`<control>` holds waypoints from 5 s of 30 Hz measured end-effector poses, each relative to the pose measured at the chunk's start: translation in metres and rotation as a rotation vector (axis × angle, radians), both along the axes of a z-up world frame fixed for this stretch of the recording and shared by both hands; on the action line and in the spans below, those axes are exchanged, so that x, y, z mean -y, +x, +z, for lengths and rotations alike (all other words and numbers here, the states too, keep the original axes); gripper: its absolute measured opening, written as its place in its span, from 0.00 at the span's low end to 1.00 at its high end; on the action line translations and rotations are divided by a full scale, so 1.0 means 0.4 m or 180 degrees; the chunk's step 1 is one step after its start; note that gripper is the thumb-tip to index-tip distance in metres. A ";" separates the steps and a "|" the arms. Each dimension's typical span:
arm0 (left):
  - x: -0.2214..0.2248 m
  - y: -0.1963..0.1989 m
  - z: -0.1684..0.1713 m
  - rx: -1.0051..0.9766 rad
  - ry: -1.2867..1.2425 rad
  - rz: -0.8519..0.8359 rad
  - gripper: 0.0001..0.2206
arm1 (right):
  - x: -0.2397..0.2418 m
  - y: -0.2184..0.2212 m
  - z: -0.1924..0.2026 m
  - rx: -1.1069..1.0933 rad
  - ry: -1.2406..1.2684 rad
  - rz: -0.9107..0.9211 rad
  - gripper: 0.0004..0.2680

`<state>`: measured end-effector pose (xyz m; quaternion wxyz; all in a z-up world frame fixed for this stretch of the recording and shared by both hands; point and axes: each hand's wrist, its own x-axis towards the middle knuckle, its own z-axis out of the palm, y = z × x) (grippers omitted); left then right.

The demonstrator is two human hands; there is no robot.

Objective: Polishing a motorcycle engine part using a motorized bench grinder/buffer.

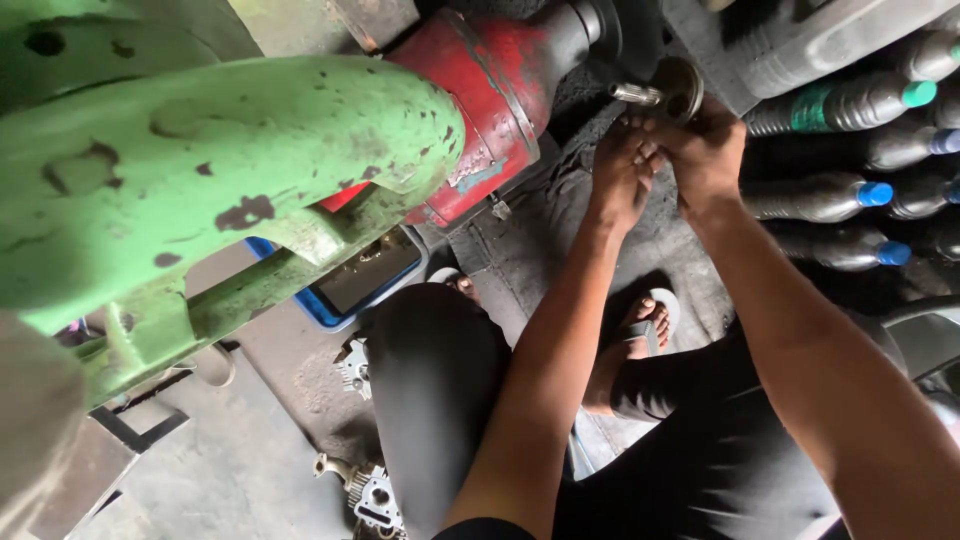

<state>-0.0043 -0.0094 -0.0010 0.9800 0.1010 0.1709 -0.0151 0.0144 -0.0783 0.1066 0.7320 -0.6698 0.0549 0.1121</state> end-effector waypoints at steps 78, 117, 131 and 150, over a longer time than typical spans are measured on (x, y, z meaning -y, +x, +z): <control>0.051 0.026 -0.167 -0.0017 0.0164 0.0305 0.08 | 0.028 0.062 -0.088 -0.0169 -0.0029 -0.0063 0.13; -0.018 -0.010 0.089 -0.0331 0.0364 -0.0243 0.10 | 0.066 0.069 0.019 -0.0223 -0.0574 0.0333 0.15; 0.020 -0.012 -0.164 -0.0418 -0.0180 -0.0053 0.11 | -0.013 0.067 -0.008 0.0181 -0.2411 0.0623 0.12; 0.002 -0.021 -0.078 -0.0526 0.0843 -0.0422 0.24 | 0.010 0.077 -0.015 0.0482 -0.1995 0.0498 0.12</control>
